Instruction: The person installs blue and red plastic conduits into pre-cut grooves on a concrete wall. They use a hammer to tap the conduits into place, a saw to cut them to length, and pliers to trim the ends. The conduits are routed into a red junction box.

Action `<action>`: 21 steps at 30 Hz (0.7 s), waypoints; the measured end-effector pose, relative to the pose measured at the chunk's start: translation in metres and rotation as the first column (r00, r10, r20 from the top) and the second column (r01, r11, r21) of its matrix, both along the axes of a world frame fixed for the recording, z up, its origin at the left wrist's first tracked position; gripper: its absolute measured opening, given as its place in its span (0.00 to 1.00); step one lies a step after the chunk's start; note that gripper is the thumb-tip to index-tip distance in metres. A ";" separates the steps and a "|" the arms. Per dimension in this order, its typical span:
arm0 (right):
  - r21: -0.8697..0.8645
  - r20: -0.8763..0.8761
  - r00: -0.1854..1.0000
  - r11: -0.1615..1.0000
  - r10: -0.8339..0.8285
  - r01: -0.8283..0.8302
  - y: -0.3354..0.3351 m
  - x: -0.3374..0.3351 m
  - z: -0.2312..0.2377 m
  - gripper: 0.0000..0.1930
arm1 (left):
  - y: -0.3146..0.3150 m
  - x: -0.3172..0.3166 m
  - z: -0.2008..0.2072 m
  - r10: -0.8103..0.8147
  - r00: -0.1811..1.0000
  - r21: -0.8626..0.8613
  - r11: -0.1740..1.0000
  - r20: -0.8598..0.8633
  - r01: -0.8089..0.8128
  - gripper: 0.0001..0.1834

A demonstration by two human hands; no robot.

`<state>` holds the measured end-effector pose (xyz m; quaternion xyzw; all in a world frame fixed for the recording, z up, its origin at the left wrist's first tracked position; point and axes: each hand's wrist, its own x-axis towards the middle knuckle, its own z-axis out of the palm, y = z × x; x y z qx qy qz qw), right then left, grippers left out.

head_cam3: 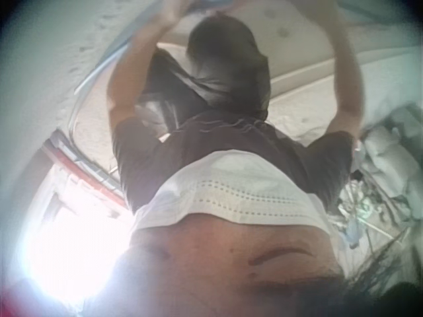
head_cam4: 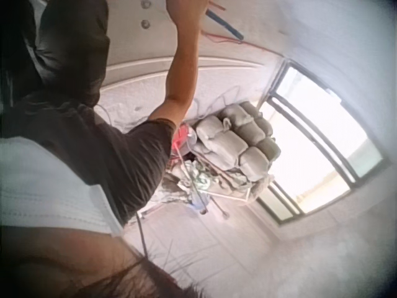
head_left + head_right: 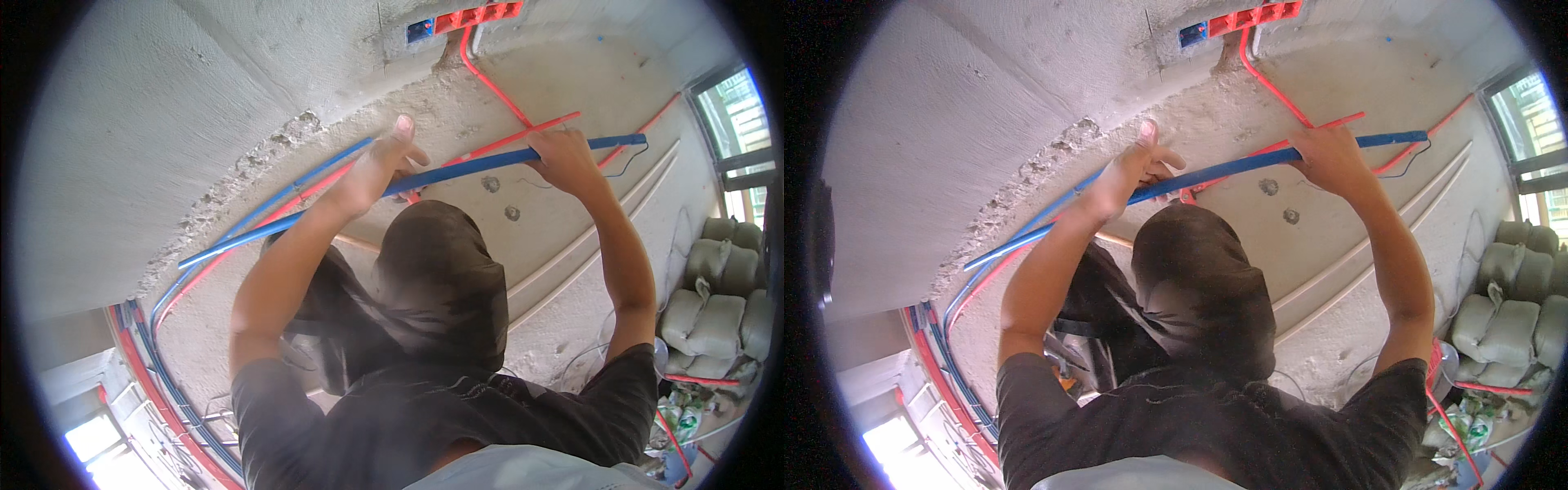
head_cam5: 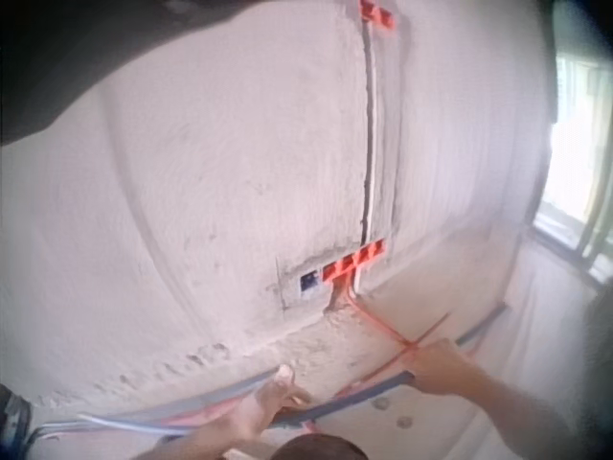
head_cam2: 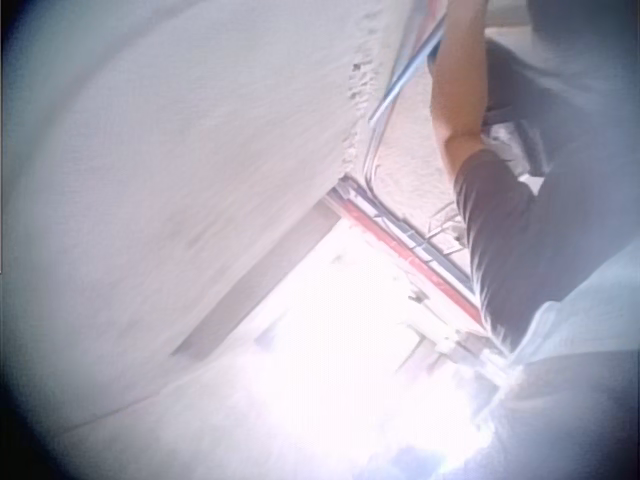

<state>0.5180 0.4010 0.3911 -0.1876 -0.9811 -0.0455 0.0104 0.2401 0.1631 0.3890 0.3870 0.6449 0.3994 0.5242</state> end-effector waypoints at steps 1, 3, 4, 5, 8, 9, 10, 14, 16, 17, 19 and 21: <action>0.001 -0.048 0.999 1.000 0.011 -0.011 0.000 0.005 -0.002 0.17 | 0.000 0.002 -0.002 0.024 0.991 -0.039 0.999 0.131 -0.019 0.59; -0.030 -0.088 0.995 0.999 0.034 -0.037 0.001 0.013 -0.001 0.17 | -0.003 0.004 0.002 0.016 0.986 -0.018 1.000 0.168 -0.013 0.57; -0.054 -0.111 0.993 0.998 0.038 -0.044 -0.002 0.017 -0.002 0.18 | -0.006 0.006 0.009 0.007 0.983 -0.017 1.000 0.184 -0.004 0.56; -0.083 -0.096 0.995 0.996 0.032 -0.041 -0.006 0.019 -0.003 0.18 | -0.009 0.007 0.015 -0.001 0.980 -0.015 1.000 0.199 0.004 0.55; -0.166 -0.080 0.996 0.985 0.026 -0.039 -0.011 0.030 0.001 0.21 | -0.032 0.008 0.026 -0.004 0.990 0.038 0.999 0.144 -0.002 0.48; -0.197 -0.083 0.996 0.979 0.031 -0.047 -0.011 0.035 0.003 0.22 | -0.046 -0.008 0.024 -0.096 0.994 0.021 0.995 -0.053 0.097 0.42; -0.230 -0.089 0.995 0.972 0.033 -0.053 -0.013 0.041 0.004 0.23 | -0.066 -0.032 0.025 -0.192 0.950 -0.017 0.981 -0.246 0.194 0.36; -0.272 -0.094 0.991 0.960 -0.092 0.064 -0.027 0.060 -0.010 0.26 | -0.171 -0.076 0.039 -0.250 0.546 -0.353 0.931 -0.799 -0.089 0.26; -0.309 -0.107 0.979 0.941 -0.175 0.134 -0.055 0.063 -0.018 0.27 | -0.190 -0.038 0.047 -0.138 0.372 -0.242 0.938 -0.918 -0.247 0.27; -0.313 -0.117 0.965 0.931 -0.233 0.187 -0.066 0.070 -0.022 0.27 | -0.200 -0.027 0.047 -0.135 0.322 -0.224 0.940 -0.937 -0.257 0.26; -0.319 -0.134 0.933 0.906 -0.333 0.278 -0.087 0.079 -0.033 0.27 | -0.211 -0.002 0.046 -0.056 0.248 -0.134 0.941 -0.967 -0.312 0.25; -0.309 -0.101 0.906 0.878 -0.412 0.365 -0.107 0.077 -0.028 0.27 | -0.219 0.019 0.042 -0.032 0.264 -0.133 0.918 -0.964 -0.375 0.24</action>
